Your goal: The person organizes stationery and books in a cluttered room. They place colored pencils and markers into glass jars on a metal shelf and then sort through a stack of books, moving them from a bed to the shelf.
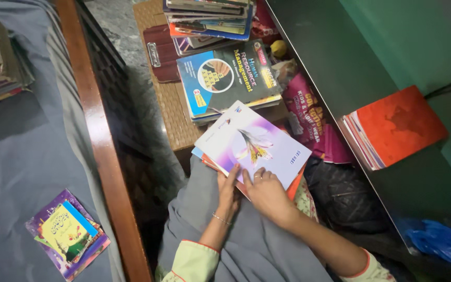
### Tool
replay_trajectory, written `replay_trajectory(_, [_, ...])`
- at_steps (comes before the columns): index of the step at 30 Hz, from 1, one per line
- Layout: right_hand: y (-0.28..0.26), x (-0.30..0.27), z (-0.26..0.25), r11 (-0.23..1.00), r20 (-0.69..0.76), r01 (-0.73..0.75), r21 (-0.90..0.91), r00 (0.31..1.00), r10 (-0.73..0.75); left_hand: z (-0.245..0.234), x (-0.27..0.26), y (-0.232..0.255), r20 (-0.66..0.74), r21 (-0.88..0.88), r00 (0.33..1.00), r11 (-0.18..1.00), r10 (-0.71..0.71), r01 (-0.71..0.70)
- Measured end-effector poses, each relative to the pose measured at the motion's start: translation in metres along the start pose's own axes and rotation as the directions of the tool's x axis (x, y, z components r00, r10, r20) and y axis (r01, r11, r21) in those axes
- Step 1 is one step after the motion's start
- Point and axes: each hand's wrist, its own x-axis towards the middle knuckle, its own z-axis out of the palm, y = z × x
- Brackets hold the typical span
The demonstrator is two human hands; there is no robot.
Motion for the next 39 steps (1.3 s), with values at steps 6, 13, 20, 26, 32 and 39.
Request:
replay_trajectory(6, [0.09, 0.006, -0.007, 0.699, 0.233, -0.204, 0.685, 0.971, 0.055, 0.011, -0.002, 0.007, -0.065, 0.058, 0.998, 0.998, 0.004, 0.0])
replay_trajectory(13, [0.163, 0.025, 0.057, 0.519, -0.006, -0.191, 0.833, 0.935, 0.355, 0.018, -0.013, 0.03, -0.017, 0.114, 0.999, 0.993, 0.035, -0.033])
replay_trajectory(20, [0.124, 0.047, 0.095, 0.523, -0.124, 0.052, 0.851, 0.987, 0.104, 0.003, -0.029, 0.085, 0.029, 0.062, 0.995, 0.993, 0.095, -0.097])
replay_trajectory(26, [0.035, 0.086, 0.047, -0.274, 0.276, -0.262, 0.925, 0.961, 0.01, -0.038, -0.059, 0.158, -0.008, 0.238, 0.971, 0.943, 0.24, -0.231])
replay_trajectory(32, [-0.052, 0.155, 0.008, -0.141, 0.193, -0.2, 0.97, 0.979, -0.061, -0.095, -0.077, 0.222, -0.25, 0.181, 0.893, 0.924, 0.375, -0.337])
replay_trajectory(39, [-0.181, 0.25, -0.01, -0.153, 0.155, -0.21, 0.966, 0.938, -0.31, -0.17, -0.114, 0.329, -0.386, 0.287, 0.742, 0.836, 0.548, -0.467])
